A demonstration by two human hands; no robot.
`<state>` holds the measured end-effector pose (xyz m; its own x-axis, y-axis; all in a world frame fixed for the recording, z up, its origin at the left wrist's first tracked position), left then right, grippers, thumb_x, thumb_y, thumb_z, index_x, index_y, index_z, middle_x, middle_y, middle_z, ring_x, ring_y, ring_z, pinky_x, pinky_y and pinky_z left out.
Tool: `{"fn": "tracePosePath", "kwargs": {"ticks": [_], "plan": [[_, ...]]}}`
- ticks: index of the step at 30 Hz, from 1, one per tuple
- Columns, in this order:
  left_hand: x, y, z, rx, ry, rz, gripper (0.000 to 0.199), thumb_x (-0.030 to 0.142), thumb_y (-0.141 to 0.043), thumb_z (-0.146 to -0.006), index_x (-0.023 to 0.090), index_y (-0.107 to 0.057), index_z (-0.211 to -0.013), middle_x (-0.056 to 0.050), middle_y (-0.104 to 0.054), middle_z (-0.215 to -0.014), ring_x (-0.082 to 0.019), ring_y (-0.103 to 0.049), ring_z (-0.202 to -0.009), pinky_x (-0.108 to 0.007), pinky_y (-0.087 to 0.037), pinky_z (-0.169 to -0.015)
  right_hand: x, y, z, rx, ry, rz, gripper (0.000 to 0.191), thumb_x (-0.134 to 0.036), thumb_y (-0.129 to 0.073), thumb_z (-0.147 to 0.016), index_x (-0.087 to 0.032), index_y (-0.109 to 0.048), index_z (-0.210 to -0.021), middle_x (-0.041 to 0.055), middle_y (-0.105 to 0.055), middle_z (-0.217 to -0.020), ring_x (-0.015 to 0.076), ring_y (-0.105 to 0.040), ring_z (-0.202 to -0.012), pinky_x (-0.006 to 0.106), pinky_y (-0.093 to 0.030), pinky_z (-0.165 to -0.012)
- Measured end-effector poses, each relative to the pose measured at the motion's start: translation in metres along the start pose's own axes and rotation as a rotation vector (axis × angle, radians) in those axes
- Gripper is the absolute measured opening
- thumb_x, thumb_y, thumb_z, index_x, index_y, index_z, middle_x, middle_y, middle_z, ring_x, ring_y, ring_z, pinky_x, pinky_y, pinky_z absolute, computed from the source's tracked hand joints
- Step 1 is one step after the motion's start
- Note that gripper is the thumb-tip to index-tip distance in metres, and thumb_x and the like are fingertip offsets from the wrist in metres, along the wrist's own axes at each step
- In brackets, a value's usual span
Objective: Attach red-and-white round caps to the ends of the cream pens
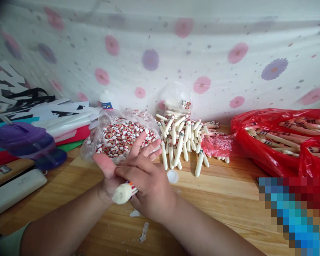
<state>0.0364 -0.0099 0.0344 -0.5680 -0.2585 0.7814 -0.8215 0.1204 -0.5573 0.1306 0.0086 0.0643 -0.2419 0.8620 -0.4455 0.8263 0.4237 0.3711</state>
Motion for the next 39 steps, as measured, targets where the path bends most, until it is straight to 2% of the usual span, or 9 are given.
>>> {"fn": "tracePosePath", "kwargs": {"ticks": [5,8,12,17,22,26,31,36,39], "plan": [[0.0,0.002,0.0,-0.096,0.075,0.154,0.115,0.095,-0.021,-0.053,0.03,-0.026,-0.147,-0.011,-0.047,-0.143,-0.035,-0.035,-0.138,-0.057,-0.024,-0.117,0.003,0.005,-0.001,-0.116,0.17,0.145,0.032,-0.008,-0.06,-0.082,-0.021,-0.064,-0.111,0.0105,-0.069,-0.104,0.0212,-0.066,-0.097,0.032,-0.054,-0.08],[0.004,0.002,0.0,-0.118,0.144,0.178,0.114,0.095,-0.024,-0.052,0.033,-0.023,-0.147,-0.007,-0.045,-0.145,-0.033,-0.034,-0.139,-0.053,-0.023,-0.118,0.004,0.007,-0.003,-0.07,0.291,0.195,0.016,-0.009,-0.053,-0.086,-0.014,-0.064,-0.097,0.0109,-0.068,-0.092,0.0184,-0.066,-0.084,0.029,-0.054,-0.071],[0.009,-0.001,0.002,-0.118,0.185,0.213,0.114,0.094,-0.027,-0.054,0.033,-0.015,-0.149,-0.006,-0.046,-0.145,-0.031,-0.037,-0.136,-0.049,-0.017,-0.12,0.005,0.005,-0.002,-0.053,0.343,0.248,0.018,-0.013,-0.046,-0.091,-0.014,-0.064,-0.089,0.006,-0.065,-0.077,0.0138,-0.061,-0.068,0.026,-0.051,-0.063],[0.009,0.002,-0.003,-0.109,0.152,0.246,0.105,0.092,-0.032,-0.057,0.035,-0.029,-0.145,-0.005,-0.045,-0.145,-0.026,-0.041,-0.134,-0.04,-0.032,-0.113,0.009,0.006,-0.003,-0.089,0.211,0.143,0.02,-0.013,-0.053,-0.088,-0.016,-0.062,-0.106,0.0098,-0.067,-0.098,0.0171,-0.065,-0.093,0.027,-0.053,-0.076],[0.024,0.027,-0.022,0.111,-0.082,-0.12,0.064,0.063,-0.066,-0.069,0.031,-0.054,-0.123,-0.004,-0.061,-0.116,-0.017,-0.058,-0.102,-0.029,-0.048,-0.087,0.028,0.035,-0.004,-0.02,-0.204,0.131,0.004,-0.021,-0.06,-0.084,-0.017,-0.058,-0.083,0.0002,-0.062,-0.071,0.0116,-0.059,-0.064,0.021,-0.047,-0.059],[0.025,0.028,-0.023,-0.077,-0.234,-0.64,0.044,0.038,-0.078,-0.068,0.023,-0.063,-0.107,-0.002,-0.061,-0.093,-0.013,-0.057,-0.085,-0.025,-0.047,-0.08,0.041,0.051,0.011,-0.123,-0.469,0.248,0.005,-0.021,-0.059,-0.083,-0.017,-0.056,-0.082,-0.0002,-0.06,-0.071,0.0126,-0.055,-0.062,0.022,-0.041,-0.056],[0.024,0.008,-0.01,-0.202,-0.444,-1.058,0.038,0.03,-0.075,-0.072,0.021,-0.064,-0.107,-0.003,-0.065,-0.092,-0.012,-0.058,-0.079,-0.024,-0.047,-0.073,0.036,0.043,0.021,-0.207,-0.493,0.167,0.011,-0.015,-0.057,-0.081,-0.018,-0.059,-0.092,0.0033,-0.065,-0.085,0.016,-0.059,-0.076,0.024,-0.044,-0.067],[0.027,0.005,-0.009,-0.17,-0.441,-1.073,0.012,0.025,-0.068,-0.078,0.018,-0.067,-0.089,-0.001,-0.066,-0.078,-0.01,-0.059,-0.07,-0.022,-0.046,-0.068,0.033,0.034,0.02,-0.205,-0.544,0.142,0.004,-0.017,-0.061,-0.079,-0.016,-0.059,-0.082,0.0021,-0.063,-0.075,0.0139,-0.055,-0.067,0.023,-0.039,-0.06],[0.028,0.011,-0.013,-0.123,-0.328,-0.883,0.017,0.027,-0.067,-0.08,0.02,-0.065,-0.094,-0.001,-0.067,-0.08,-0.011,-0.061,-0.074,-0.022,-0.049,-0.068,0.035,0.031,0.022,-0.09,-0.655,-0.177,0.01,-0.024,-0.063,-0.079,-0.016,-0.059,-0.077,-0.0008,-0.059,-0.067,0.0102,-0.051,-0.059,0.021,-0.039,-0.054]]}}
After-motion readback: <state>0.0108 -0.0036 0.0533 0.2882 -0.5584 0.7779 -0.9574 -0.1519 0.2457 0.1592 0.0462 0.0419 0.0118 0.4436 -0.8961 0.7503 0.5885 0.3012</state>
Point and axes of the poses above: each hand's wrist, its own z-axis away from the middle knuckle, its own y-axis out of the back of the hand, x = y × z, the point moved 2 cm from there along -z, towards the middle knuckle
